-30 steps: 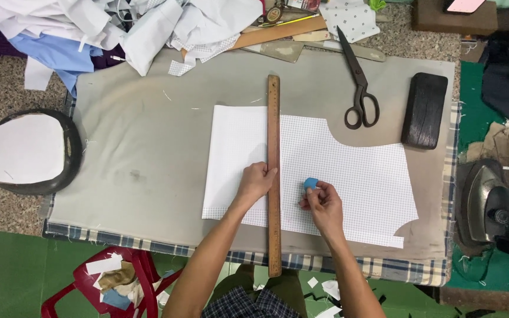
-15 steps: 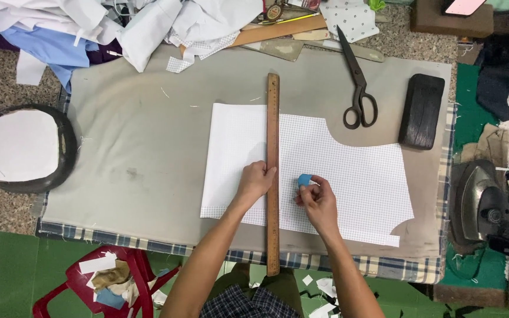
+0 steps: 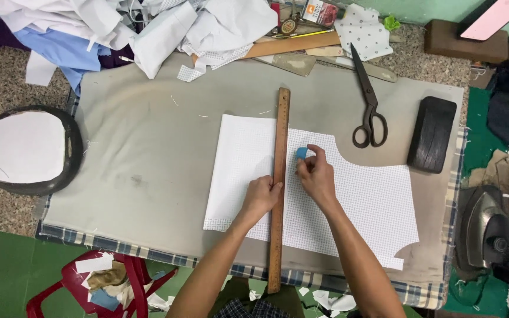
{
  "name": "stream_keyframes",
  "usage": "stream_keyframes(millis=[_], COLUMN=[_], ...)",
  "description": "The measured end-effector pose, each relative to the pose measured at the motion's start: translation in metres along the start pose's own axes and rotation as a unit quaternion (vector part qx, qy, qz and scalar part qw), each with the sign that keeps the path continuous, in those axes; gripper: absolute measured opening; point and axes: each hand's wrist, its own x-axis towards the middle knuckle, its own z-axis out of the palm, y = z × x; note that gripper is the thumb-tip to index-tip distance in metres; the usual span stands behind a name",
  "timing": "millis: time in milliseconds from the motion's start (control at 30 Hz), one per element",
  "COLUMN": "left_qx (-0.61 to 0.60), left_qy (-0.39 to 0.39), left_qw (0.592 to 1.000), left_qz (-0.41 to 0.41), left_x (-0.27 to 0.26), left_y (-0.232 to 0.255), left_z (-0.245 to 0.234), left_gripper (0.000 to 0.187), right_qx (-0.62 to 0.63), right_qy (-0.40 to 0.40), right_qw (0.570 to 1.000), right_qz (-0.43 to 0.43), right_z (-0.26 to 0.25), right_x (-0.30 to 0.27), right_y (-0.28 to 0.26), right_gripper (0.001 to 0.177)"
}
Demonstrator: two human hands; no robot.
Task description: The person irons a white patterned fabric on a work table using an iron and a pressing block, then marks a line with a ruler and chalk, and cuts the fabric with scissors. The person repeats ironing and cutting steps on the same piece.
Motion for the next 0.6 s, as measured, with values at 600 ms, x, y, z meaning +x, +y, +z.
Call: stream_keyframes(millis=[600], left_qx=[0.007], left_qy=[-0.007], left_qw=[1.000], left_qz=[0.007], left_x=[-0.013], left_y=[0.012], left_z=[-0.003], left_gripper=[0.031], right_qx=[-0.116], right_qy=[-0.013], right_qw=[0.991], right_qz=[-0.065], right_z=[0.008], right_x=[0.087], right_y=[-0.021], right_gripper=[0.047])
